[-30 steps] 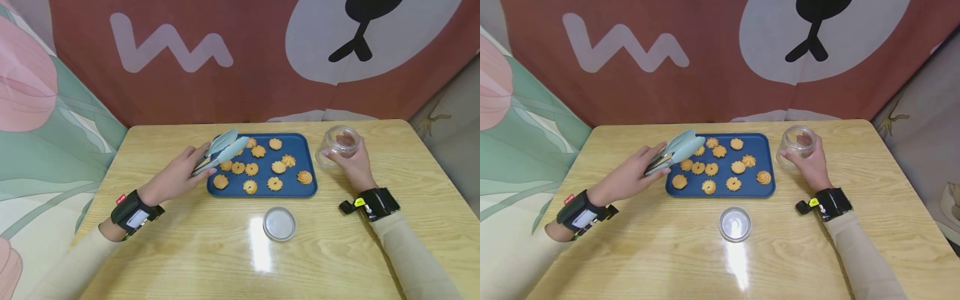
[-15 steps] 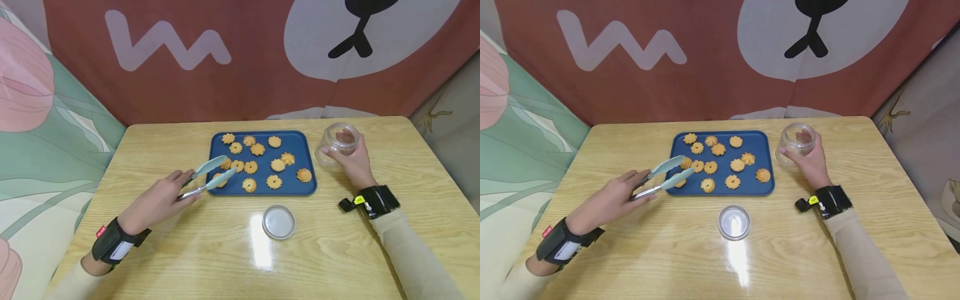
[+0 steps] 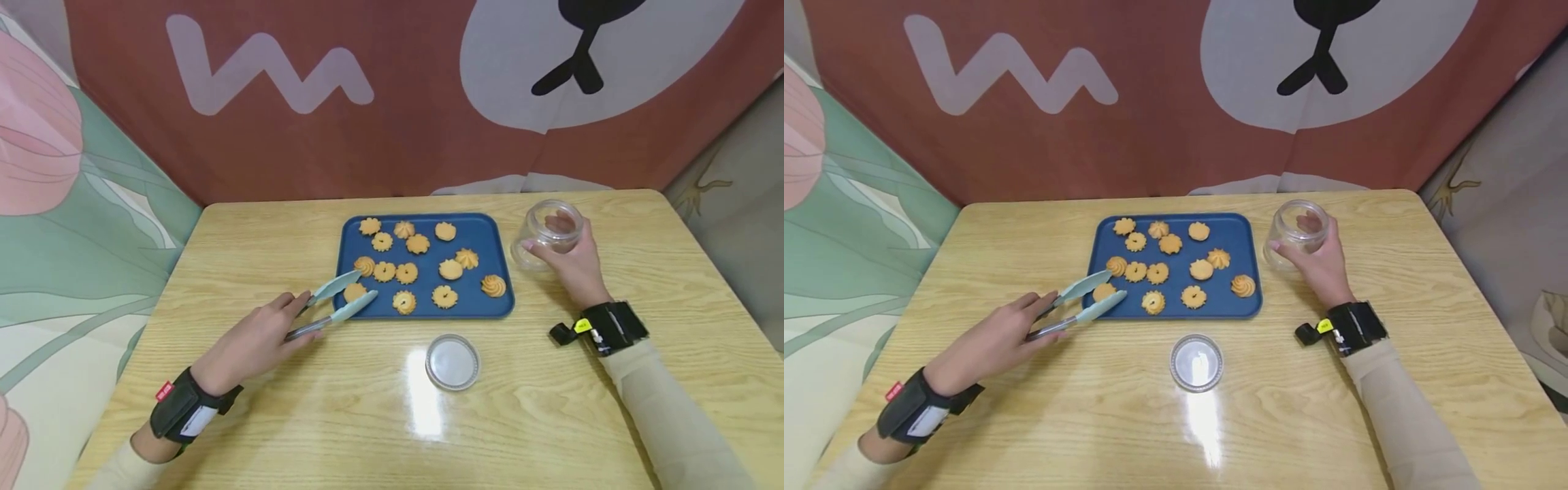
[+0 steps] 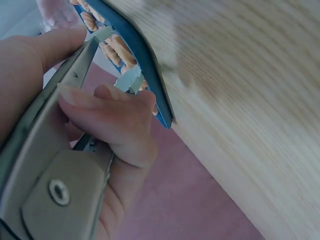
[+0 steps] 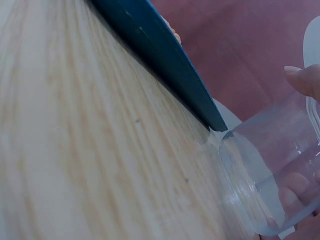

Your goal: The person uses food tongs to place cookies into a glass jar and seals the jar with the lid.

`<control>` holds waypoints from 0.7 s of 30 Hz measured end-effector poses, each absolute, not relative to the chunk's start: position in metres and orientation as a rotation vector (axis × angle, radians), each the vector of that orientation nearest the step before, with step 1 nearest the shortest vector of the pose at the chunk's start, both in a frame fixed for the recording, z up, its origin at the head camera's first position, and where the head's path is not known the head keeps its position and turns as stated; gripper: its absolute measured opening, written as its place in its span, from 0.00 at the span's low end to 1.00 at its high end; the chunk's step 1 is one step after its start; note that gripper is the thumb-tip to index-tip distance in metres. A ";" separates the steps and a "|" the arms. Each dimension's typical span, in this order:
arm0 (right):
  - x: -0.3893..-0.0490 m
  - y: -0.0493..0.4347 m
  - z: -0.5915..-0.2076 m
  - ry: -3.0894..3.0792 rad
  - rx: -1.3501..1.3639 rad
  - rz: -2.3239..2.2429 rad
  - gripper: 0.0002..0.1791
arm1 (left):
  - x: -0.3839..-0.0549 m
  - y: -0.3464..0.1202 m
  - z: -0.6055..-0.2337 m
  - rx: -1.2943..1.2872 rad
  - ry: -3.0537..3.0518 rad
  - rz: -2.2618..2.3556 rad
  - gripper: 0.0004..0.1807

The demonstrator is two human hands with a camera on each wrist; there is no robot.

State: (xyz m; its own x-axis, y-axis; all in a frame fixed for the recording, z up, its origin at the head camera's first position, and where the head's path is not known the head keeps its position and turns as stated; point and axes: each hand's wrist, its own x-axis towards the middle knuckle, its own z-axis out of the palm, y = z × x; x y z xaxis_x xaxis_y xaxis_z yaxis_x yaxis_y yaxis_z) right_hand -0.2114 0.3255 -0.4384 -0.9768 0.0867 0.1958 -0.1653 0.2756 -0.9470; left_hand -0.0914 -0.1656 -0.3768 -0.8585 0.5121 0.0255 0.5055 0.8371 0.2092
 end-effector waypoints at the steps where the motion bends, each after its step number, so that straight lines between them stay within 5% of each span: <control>1: -0.213 0.327 -0.441 -2.333 0.072 1.772 0.43 | -0.091 -0.166 -0.377 0.827 2.982 0.321 0.35; 21: -0.203 0.317 -0.426 -2.341 0.092 1.757 0.42 | -0.085 -0.158 -0.376 1.022 3.072 0.059 0.31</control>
